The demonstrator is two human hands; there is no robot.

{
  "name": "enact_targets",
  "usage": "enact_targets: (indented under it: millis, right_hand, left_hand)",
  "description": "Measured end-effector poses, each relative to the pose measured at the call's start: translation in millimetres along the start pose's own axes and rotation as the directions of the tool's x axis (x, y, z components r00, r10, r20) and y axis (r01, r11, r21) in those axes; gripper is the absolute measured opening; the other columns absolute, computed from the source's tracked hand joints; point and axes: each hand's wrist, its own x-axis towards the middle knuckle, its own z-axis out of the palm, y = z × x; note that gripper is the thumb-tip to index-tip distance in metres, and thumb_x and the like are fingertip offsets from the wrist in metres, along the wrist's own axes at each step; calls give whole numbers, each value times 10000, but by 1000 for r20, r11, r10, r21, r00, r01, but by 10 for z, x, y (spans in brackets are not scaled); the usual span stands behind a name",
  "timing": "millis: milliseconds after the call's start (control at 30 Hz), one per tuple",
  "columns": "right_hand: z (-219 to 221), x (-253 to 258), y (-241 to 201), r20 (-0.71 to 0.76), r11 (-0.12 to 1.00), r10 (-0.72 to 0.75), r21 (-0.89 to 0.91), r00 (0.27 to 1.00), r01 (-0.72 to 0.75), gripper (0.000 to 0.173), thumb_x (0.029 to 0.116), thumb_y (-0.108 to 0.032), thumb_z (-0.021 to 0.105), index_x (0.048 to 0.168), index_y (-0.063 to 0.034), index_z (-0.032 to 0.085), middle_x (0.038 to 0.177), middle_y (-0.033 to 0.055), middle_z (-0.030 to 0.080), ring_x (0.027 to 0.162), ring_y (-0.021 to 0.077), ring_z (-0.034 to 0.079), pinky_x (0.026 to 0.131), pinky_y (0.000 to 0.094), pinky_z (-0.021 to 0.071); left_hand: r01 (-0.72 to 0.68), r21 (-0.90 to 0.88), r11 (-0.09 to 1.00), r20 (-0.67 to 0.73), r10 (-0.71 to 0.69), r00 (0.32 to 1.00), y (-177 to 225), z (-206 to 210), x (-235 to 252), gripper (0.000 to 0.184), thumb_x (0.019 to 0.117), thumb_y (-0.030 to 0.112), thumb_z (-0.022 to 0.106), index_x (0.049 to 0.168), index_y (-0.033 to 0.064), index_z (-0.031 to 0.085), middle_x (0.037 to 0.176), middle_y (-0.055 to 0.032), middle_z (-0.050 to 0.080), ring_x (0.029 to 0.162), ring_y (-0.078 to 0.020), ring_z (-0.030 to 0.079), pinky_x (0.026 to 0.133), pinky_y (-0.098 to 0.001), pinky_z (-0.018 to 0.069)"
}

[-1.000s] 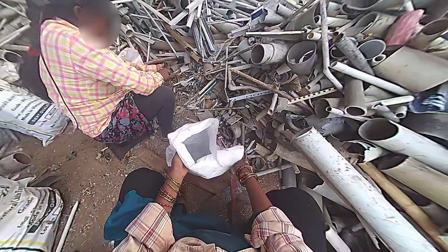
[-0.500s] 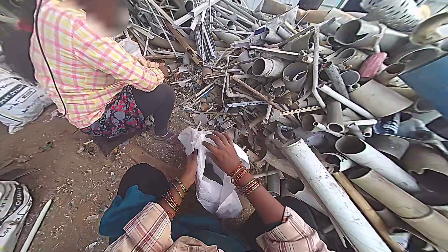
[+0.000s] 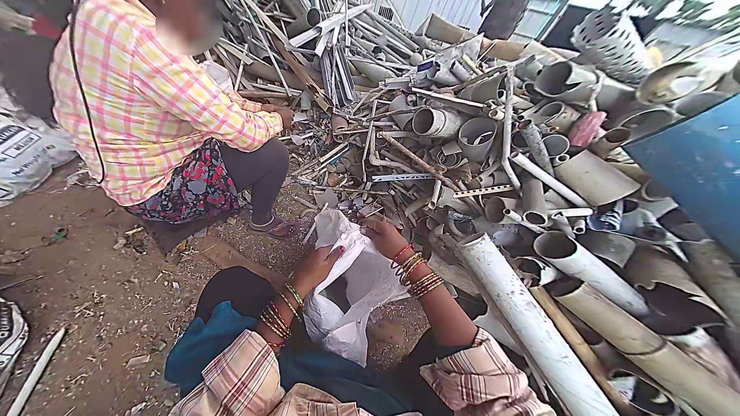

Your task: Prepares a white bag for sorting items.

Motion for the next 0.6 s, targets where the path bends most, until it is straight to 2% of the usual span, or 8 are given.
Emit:
enact_targets:
  millis: [67, 100, 200, 267, 333, 400, 467, 600]
  right_hand:
    - [65, -32, 128, 90, 880, 139, 445, 986, -165, 211, 1076, -63, 469, 952, 13, 622, 812, 14, 596, 747, 42, 563, 747, 232, 486]
    - [95, -85, 138, 142, 741, 205, 623, 968, -248, 215, 1085, -60, 429, 963, -27, 604, 775, -24, 608, 701, 18, 590, 698, 212, 517]
    - [191, -185, 229, 253, 450, 232, 828, 939, -335, 284, 1116, -141, 323, 1055, -83, 594, 805, -15, 664, 727, 54, 653, 692, 242, 568]
    - [242, -143, 290, 213, 434, 279, 842, 937, -320, 336, 1129, -239, 316, 1074, -76, 604, 832, 15, 676, 743, 78, 668, 691, 258, 574]
    - [221, -86, 328, 30, 650, 350, 712, 936, -266, 391, 1134, -297, 341, 1180, -14, 606, 1001, 82, 666, 891, 104, 645, 810, 274, 532]
    - [55, -163, 321, -94, 916, 282, 322, 955, -239, 458, 1107, -322, 450, 1345, 59, 538, 1322, 226, 591, 1226, 254, 563, 1060, 416, 427]
    - [-78, -406, 127, -218, 960, 266, -33, 939, -280, 711, 984, -471, 655, 1430, 63, 506, 1468, 309, 482, 1373, 459, 453, 1093, 623, 361]
    - [155, -876, -261, -437, 912, 269, -171, 858, -373, 864, 874, -452, 783, 1477, 78, 463, 1446, 345, 477, 1288, 508, 507, 993, 619, 442]
  left_hand:
    - [3, -83, 997, 75, 4, 997, -59, -48, 50, 412, 1114, 246, 417, 1135, -101, 639, 1020, -198, 659, 934, -197, 623, 913, -393, 493]
    - [14, -120, 993, 102, -2, 995, -77, -60, 80, 403, 1112, 245, 427, 1121, -100, 637, 997, -176, 651, 900, -164, 608, 894, -367, 494]
    - [12, -190, 982, 104, 8, 995, -122, -40, 143, 359, 1103, 238, 454, 1098, -63, 650, 922, -91, 640, 817, -78, 587, 829, -296, 505]
    - [46, -251, 967, 56, -33, 998, -79, 13, 159, 357, 1112, 224, 423, 1110, -66, 631, 934, -97, 619, 834, -96, 574, 827, -304, 492]
    - [122, -374, 919, -36, -146, 989, 3, 110, 165, 408, 1125, 239, 382, 1216, -97, 594, 1118, -198, 635, 1011, -186, 610, 947, -369, 495]
    - [155, -467, 871, -125, -238, 963, 54, 206, 206, 460, 1130, 258, 358, 1336, -110, 541, 1320, -273, 586, 1217, -277, 581, 1074, -430, 443]
    - [145, -487, 861, -206, -275, 939, 88, 269, 277, 470, 1133, 259, 344, 1311, -128, 542, 1321, -294, 572, 1227, -302, 571, 1069, -442, 441]
    - [157, -484, 861, -276, -320, 906, 121, 385, 431, 474, 1134, 271, 340, 1299, -112, 565, 1309, -293, 586, 1231, -322, 579, 1064, -472, 447]
